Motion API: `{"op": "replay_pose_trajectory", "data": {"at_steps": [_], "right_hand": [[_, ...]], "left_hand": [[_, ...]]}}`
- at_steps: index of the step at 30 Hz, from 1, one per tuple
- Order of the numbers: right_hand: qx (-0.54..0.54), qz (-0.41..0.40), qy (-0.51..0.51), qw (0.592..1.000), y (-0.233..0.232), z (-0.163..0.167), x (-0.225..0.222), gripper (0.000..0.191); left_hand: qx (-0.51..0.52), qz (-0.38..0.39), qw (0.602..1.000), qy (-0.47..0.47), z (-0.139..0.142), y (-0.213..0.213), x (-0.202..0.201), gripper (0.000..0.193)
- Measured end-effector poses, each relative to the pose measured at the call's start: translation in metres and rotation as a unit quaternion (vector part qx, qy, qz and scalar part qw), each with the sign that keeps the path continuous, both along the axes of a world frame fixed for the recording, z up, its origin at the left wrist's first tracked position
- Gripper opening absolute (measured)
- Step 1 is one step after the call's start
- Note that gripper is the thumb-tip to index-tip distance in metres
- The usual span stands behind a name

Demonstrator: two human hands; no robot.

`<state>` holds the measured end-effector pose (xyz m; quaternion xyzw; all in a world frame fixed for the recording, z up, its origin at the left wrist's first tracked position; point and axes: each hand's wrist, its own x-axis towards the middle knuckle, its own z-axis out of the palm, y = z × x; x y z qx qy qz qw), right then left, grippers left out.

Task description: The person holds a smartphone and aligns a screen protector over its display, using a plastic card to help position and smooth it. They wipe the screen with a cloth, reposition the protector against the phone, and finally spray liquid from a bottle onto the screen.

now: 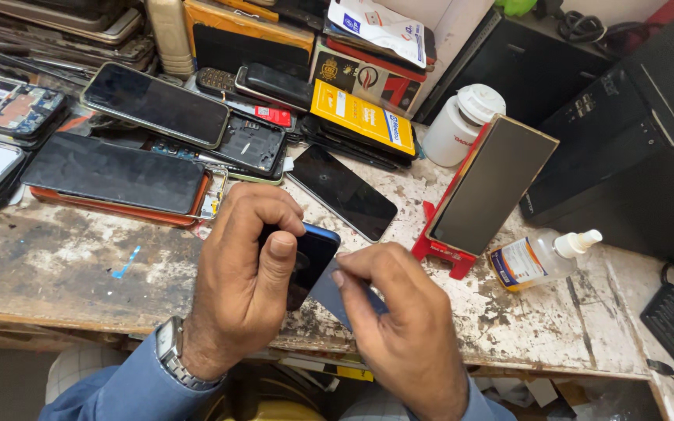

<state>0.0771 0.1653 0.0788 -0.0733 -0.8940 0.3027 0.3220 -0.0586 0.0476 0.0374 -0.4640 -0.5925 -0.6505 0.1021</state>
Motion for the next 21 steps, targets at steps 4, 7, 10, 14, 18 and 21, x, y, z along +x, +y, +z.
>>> {"op": "replay_pose_trajectory", "data": {"at_steps": [4, 7, 10, 14, 18, 21], "right_hand": [[0.027, -0.013, 0.006, 1.000, 0.0010, 0.0038, 0.0018, 0.016], [0.030, -0.006, 0.005, 1.000, 0.0004, 0.0035, 0.0024, 0.018], [0.020, 0.015, -0.010, 1.000, 0.0001, 0.0009, 0.0018, 0.019], [0.021, 0.015, -0.017, 1.000, 0.0015, -0.0012, 0.0042, 0.021], [0.036, 0.014, -0.011, 0.999, 0.0012, -0.0031, 0.0044, 0.021], [0.002, 0.009, -0.020, 1.000, 0.0023, -0.0010, 0.0053, 0.020]], "left_hand": [[-0.001, -0.001, 1.000, -0.009, 0.0000, -0.0004, 0.0001, 0.031], [-0.001, -0.002, 1.000, -0.010, -0.0001, -0.0008, 0.0002, 0.031], [0.003, -0.004, 1.000, -0.007, -0.0002, 0.0004, 0.0009, 0.030], [0.000, 0.001, 1.000, 0.001, 0.0000, -0.0007, 0.0017, 0.029], [0.000, 0.001, 1.000, 0.003, 0.0009, -0.0008, 0.0017, 0.024], [-0.004, 0.007, 1.000, 0.005, 0.0018, 0.0011, 0.0017, 0.020]]}}
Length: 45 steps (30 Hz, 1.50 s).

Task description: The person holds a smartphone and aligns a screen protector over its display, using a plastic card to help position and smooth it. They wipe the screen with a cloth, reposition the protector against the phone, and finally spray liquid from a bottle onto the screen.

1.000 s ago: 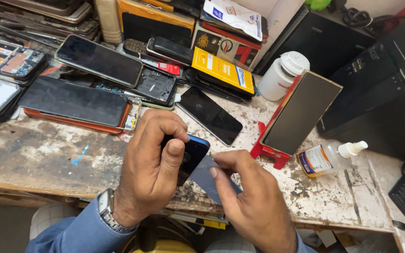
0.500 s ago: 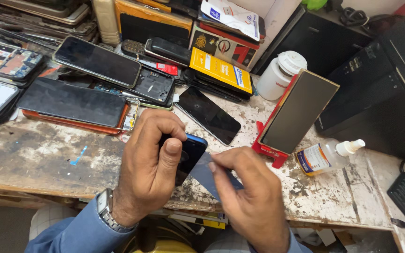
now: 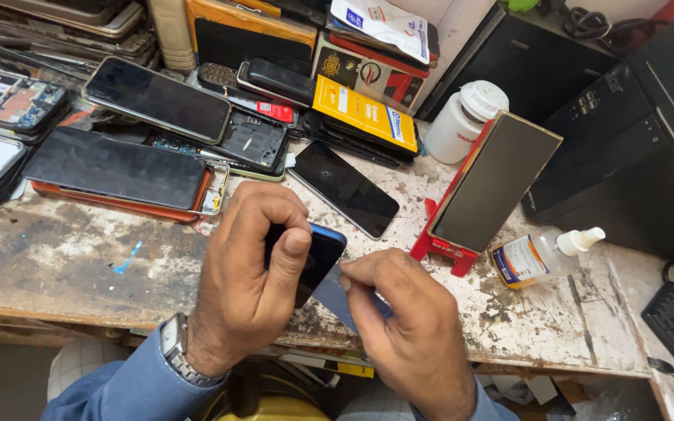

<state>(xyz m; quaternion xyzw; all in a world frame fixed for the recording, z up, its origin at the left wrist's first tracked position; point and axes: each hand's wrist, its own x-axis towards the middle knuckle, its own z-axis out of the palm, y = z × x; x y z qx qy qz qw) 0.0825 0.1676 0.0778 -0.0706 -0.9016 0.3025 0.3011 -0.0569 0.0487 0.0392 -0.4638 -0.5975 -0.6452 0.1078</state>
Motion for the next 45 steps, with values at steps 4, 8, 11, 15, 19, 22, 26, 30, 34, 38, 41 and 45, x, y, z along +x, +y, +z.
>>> {"op": "replay_pose_trajectory", "data": {"at_steps": [4, 8, 11, 15, 19, 22, 26, 30, 34, 38, 41, 45], "right_hand": [[0.013, -0.020, 0.054, 0.998, 0.005, 0.008, 0.004, 0.019], [0.031, 0.016, 0.012, 0.999, 0.006, 0.009, 0.004, 0.021], [0.034, 0.029, -0.014, 0.999, 0.005, 0.005, 0.000, 0.023], [-0.002, 0.019, -0.028, 0.999, 0.005, 0.004, 0.002, 0.024], [0.035, 0.024, -0.026, 0.999, 0.005, 0.006, 0.003, 0.024], [0.049, 0.026, -0.020, 0.998, 0.006, 0.009, 0.005, 0.026], [0.057, -0.019, 0.001, 0.998, 0.011, 0.019, 0.012, 0.023], [0.089, 0.013, -0.025, 0.996, 0.014, 0.024, 0.015, 0.024], [0.117, 0.050, -0.068, 0.990, 0.011, 0.015, 0.006, 0.022], [0.097, 0.063, -0.095, 0.989, 0.010, 0.010, 0.000, 0.021], [0.079, 0.063, -0.077, 0.992, 0.010, 0.016, 0.003, 0.022], [0.078, 0.026, -0.061, 0.995, 0.014, 0.028, 0.011, 0.021]], "left_hand": [[-0.001, 0.006, 1.000, 0.005, 0.001, 0.002, 0.001, 0.017], [0.003, 0.008, 1.000, 0.005, 0.000, 0.001, 0.002, 0.016], [-0.001, 0.009, 1.000, 0.003, -0.001, 0.001, 0.001, 0.017], [-0.005, 0.009, 1.000, 0.009, -0.001, 0.000, 0.001, 0.017], [-0.001, 0.001, 1.000, 0.008, 0.000, 0.000, 0.001, 0.017], [0.001, -0.001, 1.000, 0.009, 0.000, 0.000, 0.002, 0.016], [-0.002, -0.007, 1.000, -0.001, 0.000, 0.000, 0.001, 0.016], [0.001, -0.007, 1.000, -0.003, 0.000, 0.001, 0.002, 0.016], [0.002, -0.001, 1.000, 0.003, -0.001, 0.001, 0.003, 0.016], [-0.003, 0.009, 1.000, 0.019, -0.001, 0.000, 0.001, 0.017], [-0.004, 0.008, 1.000, 0.012, -0.001, 0.000, 0.001, 0.017], [-0.007, 0.006, 1.000, 0.005, -0.001, -0.001, 0.002, 0.017]]}}
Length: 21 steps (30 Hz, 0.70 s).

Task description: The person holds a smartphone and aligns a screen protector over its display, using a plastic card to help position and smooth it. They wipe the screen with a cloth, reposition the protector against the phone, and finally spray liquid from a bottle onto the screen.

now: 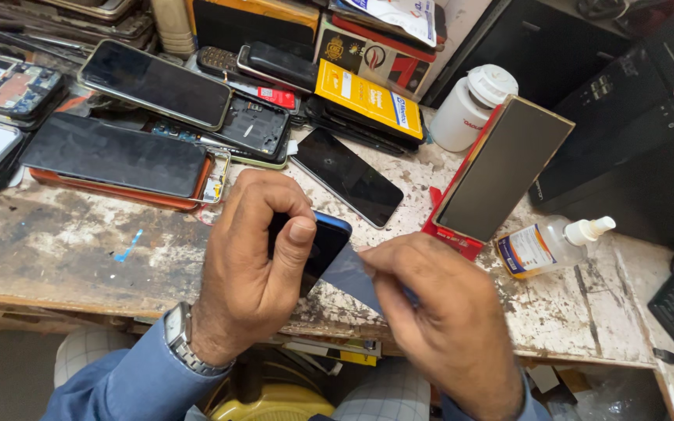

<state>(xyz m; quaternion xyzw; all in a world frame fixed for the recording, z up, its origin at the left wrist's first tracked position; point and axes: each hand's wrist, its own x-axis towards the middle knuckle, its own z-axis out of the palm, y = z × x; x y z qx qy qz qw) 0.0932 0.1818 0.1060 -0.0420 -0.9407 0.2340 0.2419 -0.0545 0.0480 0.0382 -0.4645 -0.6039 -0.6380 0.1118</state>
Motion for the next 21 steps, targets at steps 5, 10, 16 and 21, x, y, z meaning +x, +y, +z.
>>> {"op": "replay_pose_trajectory", "data": {"at_steps": [5, 10, 16, 21], "right_hand": [[0.023, 0.016, 0.005, 1.000, -0.001, -0.007, -0.005, 0.022], [0.019, 0.036, -0.007, 0.999, -0.005, -0.016, -0.010, 0.021], [0.027, 0.018, 0.008, 0.999, -0.004, -0.008, -0.004, 0.024], [0.028, 0.016, -0.004, 0.999, -0.004, -0.014, -0.009, 0.019]], "left_hand": [[0.003, 0.004, 1.000, 0.004, 0.001, 0.002, -0.001, 0.016], [0.001, 0.006, 1.000, 0.007, 0.000, 0.001, -0.001, 0.016], [0.005, 0.001, 1.000, 0.005, 0.000, 0.002, -0.001, 0.016], [0.003, 0.007, 1.000, 0.005, 0.000, 0.002, -0.001, 0.017]]}}
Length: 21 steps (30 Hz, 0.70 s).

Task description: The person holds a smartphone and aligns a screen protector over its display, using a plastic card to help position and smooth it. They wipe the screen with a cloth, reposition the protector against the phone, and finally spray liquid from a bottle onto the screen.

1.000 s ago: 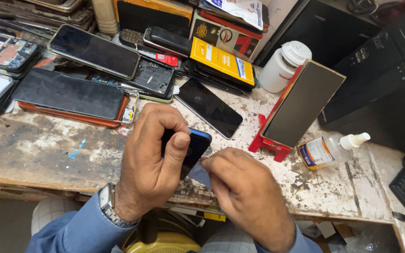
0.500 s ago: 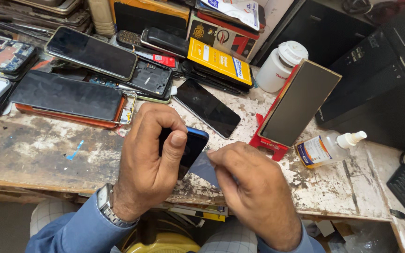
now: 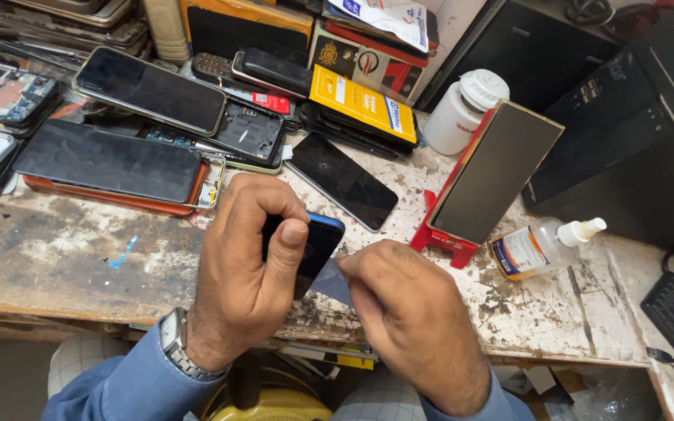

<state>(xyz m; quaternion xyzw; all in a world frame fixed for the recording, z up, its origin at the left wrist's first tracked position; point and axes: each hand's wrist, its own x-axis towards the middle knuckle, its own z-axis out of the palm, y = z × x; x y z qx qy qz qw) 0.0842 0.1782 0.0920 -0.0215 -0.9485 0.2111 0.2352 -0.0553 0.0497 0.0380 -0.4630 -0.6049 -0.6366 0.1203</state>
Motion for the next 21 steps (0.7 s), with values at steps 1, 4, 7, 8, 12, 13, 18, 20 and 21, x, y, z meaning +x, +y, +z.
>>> {"op": "replay_pose_trajectory", "data": {"at_steps": [1, 4, 7, 8, 12, 13, 18, 20, 21], "right_hand": [[-0.006, 0.000, -0.001, 1.000, 0.001, -0.001, -0.001, 0.019], [-0.030, 0.003, -0.006, 1.000, 0.004, -0.002, -0.001, 0.020], [-0.051, 0.000, -0.002, 0.999, 0.004, 0.002, 0.002, 0.020], [-0.054, -0.006, 0.008, 0.998, 0.004, 0.004, 0.002, 0.019], [-0.054, -0.071, 0.043, 0.995, 0.007, 0.019, 0.005, 0.016], [-0.058, -0.066, 0.036, 0.995, 0.008, 0.023, 0.004, 0.016], [-0.008, -0.030, 0.024, 0.999, 0.017, 0.037, -0.005, 0.018], [-0.002, -0.027, 0.033, 0.999, 0.017, 0.038, -0.009, 0.018], [0.002, -0.026, 0.038, 0.999, 0.017, 0.038, -0.011, 0.018]], "left_hand": [[-0.002, 0.001, 1.000, -0.001, 0.000, 0.000, 0.000, 0.017], [-0.006, 0.005, 1.000, -0.007, 0.000, 0.000, 0.000, 0.017], [-0.003, 0.002, 1.000, -0.009, 0.000, 0.000, 0.000, 0.017], [-0.002, 0.002, 1.000, -0.010, 0.000, 0.000, 0.000, 0.017], [-0.009, 0.011, 1.000, -0.008, 0.002, 0.000, 0.000, 0.013], [-0.011, 0.018, 1.000, -0.003, 0.003, 0.000, 0.001, 0.015], [-0.019, 0.042, 0.999, 0.004, 0.007, 0.005, -0.001, 0.029], [-0.024, 0.045, 0.999, -0.010, 0.007, 0.005, -0.003, 0.031], [-0.025, 0.049, 0.998, -0.013, 0.007, 0.006, -0.004, 0.030]]}}
